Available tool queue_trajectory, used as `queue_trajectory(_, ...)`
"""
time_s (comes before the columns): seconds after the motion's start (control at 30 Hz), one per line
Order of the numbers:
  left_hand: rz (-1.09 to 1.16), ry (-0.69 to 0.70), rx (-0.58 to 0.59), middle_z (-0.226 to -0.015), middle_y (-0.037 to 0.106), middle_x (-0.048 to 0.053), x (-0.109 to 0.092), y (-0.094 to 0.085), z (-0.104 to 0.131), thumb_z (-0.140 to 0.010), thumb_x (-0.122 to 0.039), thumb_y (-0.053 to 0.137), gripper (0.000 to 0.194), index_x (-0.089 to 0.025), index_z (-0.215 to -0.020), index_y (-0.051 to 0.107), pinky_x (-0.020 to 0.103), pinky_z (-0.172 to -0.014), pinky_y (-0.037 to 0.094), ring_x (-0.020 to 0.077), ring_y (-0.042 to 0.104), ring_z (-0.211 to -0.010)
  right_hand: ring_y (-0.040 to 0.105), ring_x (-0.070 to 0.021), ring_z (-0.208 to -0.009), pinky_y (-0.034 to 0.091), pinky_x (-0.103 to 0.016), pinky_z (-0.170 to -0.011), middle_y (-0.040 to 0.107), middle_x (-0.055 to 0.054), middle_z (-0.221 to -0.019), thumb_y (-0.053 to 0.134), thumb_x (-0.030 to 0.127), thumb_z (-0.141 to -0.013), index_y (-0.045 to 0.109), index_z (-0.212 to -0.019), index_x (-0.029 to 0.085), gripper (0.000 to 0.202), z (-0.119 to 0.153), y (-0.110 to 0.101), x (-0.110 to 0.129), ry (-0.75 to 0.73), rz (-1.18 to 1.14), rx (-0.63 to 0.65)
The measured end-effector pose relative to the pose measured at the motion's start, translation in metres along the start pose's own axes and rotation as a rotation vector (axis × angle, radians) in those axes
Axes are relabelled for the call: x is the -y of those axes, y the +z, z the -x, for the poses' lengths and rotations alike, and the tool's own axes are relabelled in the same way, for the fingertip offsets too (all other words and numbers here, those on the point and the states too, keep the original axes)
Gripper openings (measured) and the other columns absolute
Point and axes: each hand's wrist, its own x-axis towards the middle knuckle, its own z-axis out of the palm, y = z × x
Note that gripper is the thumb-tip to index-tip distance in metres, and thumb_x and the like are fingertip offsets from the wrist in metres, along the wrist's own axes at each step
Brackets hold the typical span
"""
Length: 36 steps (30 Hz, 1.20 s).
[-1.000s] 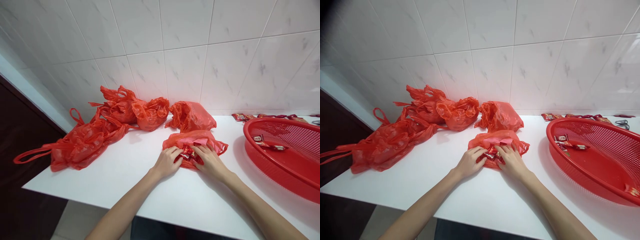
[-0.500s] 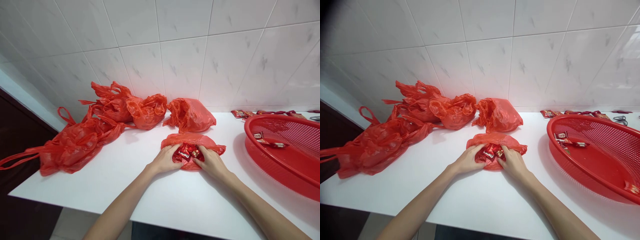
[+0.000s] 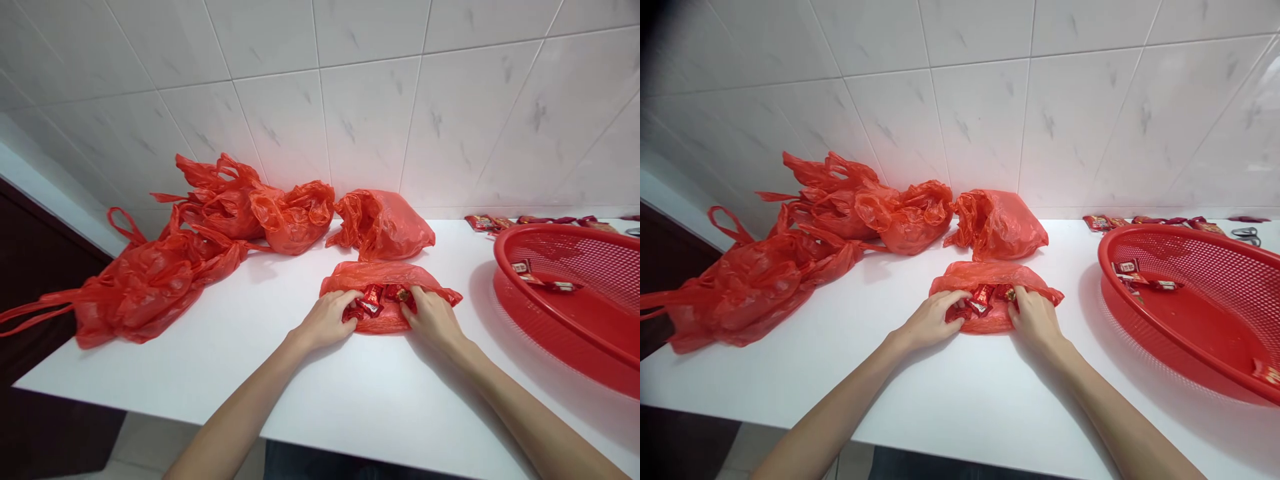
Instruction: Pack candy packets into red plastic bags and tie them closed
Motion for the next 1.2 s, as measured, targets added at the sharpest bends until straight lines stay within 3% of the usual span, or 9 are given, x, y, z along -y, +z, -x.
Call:
queue_trajectory(0.17,0.411,-0.087,-0.092,-0.115,0.075,0.009,-0.005,0.001,-0.004,-0.088,-0.022,0.062,0.030,-0.019,-0.117,0.067,0.041,-0.098,0.054,0.0242,0.070,-0.105,0.068,-0.0299,-0.100,0.052,-0.040,-0.081,0.073,-0.013,-0.112,0.053,0.022,-0.091,0.062,-0.119,0.019,0.030,0.004,0.012,0.005,-0.319,-0.360,-0.236)
queue_trajectory(0.27,0.700,-0.154,-0.112,-0.116,0.074,0.011,-0.010,0.003,-0.007,-0.087,-0.033,0.069,0.035,-0.017,-0.118,0.067,0.039,-0.098,0.054,0.0242,0.070,-0.106,0.068,-0.0272,-0.104,0.054,-0.041,-0.088,0.073,-0.011,-0.114,0.055,0.027,-0.095,0.063,-0.119,0.022,0.026,0.010,0.013,0.016,-0.444,-0.611,-0.254)
queue_trajectory(0.47,0.907,-0.185,-0.121,-0.097,0.075,0.007,-0.021,0.007,-0.006,-0.082,-0.040,0.077,0.039,-0.017,-0.112,0.070,0.033,-0.088,0.055,0.0187,0.070,-0.089,0.068,-0.0213,-0.086,0.054,-0.034,-0.078,0.073,-0.006,-0.094,0.060,0.035,-0.094,0.066,-0.100,0.021,0.016,0.019,0.005,0.031,-0.396,-0.929,-0.115)
queue_trajectory(0.67,0.921,-0.156,-0.103,-0.086,0.073,0.004,-0.031,0.003,-0.003,-0.081,-0.041,0.078,0.037,-0.016,-0.108,0.069,0.030,-0.082,0.053,0.0165,0.068,-0.081,0.059,-0.0159,-0.069,0.047,-0.029,-0.065,0.064,-0.002,-0.075,0.068,0.048,-0.090,0.064,-0.081,0.019,0.031,0.019,-0.001,0.033,-0.227,-1.214,0.021)
queue_trajectory(0.83,1.039,-0.219,-0.209,-0.082,0.070,0.003,-0.041,0.000,-0.005,-0.078,-0.051,0.079,0.041,-0.015,-0.094,0.070,0.028,-0.076,0.054,0.0140,0.064,-0.074,0.059,-0.0138,-0.063,0.047,-0.028,-0.064,0.063,0.001,-0.067,0.075,0.047,-0.086,0.063,-0.076,0.019,0.032,0.022,-0.003,0.036,-0.130,-1.537,0.183)
queue_trajectory(1.0,1.078,-0.255,-0.267,-0.077,0.068,0.002,-0.045,-0.007,-0.006,-0.069,-0.054,0.085,0.044,-0.016,-0.085,0.070,0.028,-0.074,0.052,0.0133,0.062,-0.072,0.060,-0.0116,-0.064,0.046,-0.026,-0.065,0.065,0.002,-0.073,0.076,0.041,-0.087,0.066,-0.081,0.019,0.025,0.029,-0.004,0.040,-0.158,-1.640,0.165)
queue_trajectory(1.2,1.025,-0.218,-0.182,-0.069,0.064,0.001,-0.044,-0.010,-0.002,-0.077,-0.059,0.077,0.046,-0.015,-0.071,0.066,0.028,-0.072,0.046,0.0130,0.057,-0.068,0.058,-0.0100,-0.060,0.044,-0.026,-0.064,0.066,0.002,-0.071,0.073,0.039,-0.091,0.066,-0.078,0.019,0.025,0.035,-0.008,0.043,-0.163,-1.603,0.116)
